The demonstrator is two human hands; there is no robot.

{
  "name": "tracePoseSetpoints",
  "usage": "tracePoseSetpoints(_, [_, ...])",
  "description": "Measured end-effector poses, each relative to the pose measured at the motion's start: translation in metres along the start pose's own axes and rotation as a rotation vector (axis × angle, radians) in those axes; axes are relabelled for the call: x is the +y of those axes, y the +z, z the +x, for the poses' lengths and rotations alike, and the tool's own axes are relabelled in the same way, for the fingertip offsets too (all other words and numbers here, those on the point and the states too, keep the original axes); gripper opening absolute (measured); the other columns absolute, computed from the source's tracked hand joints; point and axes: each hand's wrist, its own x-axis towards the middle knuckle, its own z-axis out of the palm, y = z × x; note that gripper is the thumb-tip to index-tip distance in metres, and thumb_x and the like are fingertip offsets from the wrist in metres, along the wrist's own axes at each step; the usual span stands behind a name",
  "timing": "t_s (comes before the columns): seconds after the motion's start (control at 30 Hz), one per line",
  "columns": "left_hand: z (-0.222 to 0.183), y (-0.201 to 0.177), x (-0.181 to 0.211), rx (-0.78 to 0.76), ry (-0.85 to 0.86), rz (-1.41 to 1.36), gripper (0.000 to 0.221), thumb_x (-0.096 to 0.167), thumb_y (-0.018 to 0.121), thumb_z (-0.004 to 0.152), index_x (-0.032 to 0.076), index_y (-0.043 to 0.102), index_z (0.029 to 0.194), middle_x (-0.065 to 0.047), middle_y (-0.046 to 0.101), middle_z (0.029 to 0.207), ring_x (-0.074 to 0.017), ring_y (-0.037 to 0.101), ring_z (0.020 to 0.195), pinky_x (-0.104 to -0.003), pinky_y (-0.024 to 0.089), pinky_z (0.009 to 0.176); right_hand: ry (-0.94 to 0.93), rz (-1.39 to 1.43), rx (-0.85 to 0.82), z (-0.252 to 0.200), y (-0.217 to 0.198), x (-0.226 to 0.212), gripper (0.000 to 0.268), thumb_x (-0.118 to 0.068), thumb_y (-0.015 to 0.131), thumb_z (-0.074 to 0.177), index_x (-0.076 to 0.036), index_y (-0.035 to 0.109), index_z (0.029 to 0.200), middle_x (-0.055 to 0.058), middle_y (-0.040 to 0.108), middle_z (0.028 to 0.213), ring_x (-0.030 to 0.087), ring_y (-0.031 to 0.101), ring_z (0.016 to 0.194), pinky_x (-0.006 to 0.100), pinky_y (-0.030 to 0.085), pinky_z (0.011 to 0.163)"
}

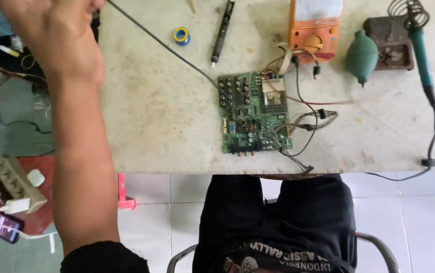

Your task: Testing an electronic circuit board using a multimeter and performing visual inspection.

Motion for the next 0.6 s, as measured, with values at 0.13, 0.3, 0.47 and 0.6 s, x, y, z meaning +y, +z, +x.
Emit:
tracePoseSetpoints(0.13, [-0.021,0.009,0.028,0.011,-0.028,-0.023,0.013,-0.004,0.069,0.092,0.004,0.060,0.091,-0.011,0.069,0.085,-0.0197,0.069,0.081,-0.037,0.057,0.076,0.077,-0.151,0.151,-0.017,0.002,0.012,0.037,-0.029,0.050,0.100,-0.011,0.054,0.132,0.002,0.052,0.094,0.009,0.032,0.052,0.025,0.032,0.045])
tracePoseSetpoints(0.3, [-0.034,0.046,0.058,-0.203,0.075,-0.205,0.024,-0.019,0.063,0.103,0.001,0.050,0.101,-0.008,0.049,0.087,-0.0217,0.052,0.077,-0.038,0.045,0.072,0.074,-0.486,-0.181,-0.043,0.089,-0.001,0.032,-0.010,0.051,0.106,-0.008,0.070,0.131,0.006,0.059,0.061,0.010,0.029,0.037,0.025,0.026,0.032])
tracePoseSetpoints(0.47, [-0.035,0.040,0.081,-0.165,0.057,-0.188,0.024,-0.018,0.066,0.104,0.002,0.052,0.104,-0.010,0.053,0.088,-0.0226,0.058,0.081,-0.038,0.056,0.081,0.243,-0.820,-0.355,-0.017,0.113,0.040,0.035,-0.028,0.063,0.092,-0.018,0.072,0.124,0.002,0.075,0.127,0.021,0.073,0.112,0.040,0.053,0.101])
tracePoseSetpoints(0.6, [-0.048,0.013,0.090,-0.059,-0.001,-0.167,0.024,-0.009,0.065,0.107,0.005,0.050,0.120,-0.018,0.059,0.110,-0.0331,0.071,0.097,-0.038,0.058,0.080,0.426,-0.957,-0.340,-0.013,0.120,0.025,0.027,-0.035,0.066,0.092,-0.023,0.083,0.109,-0.003,0.084,0.107,0.018,0.076,0.099,0.034,0.054,0.089])
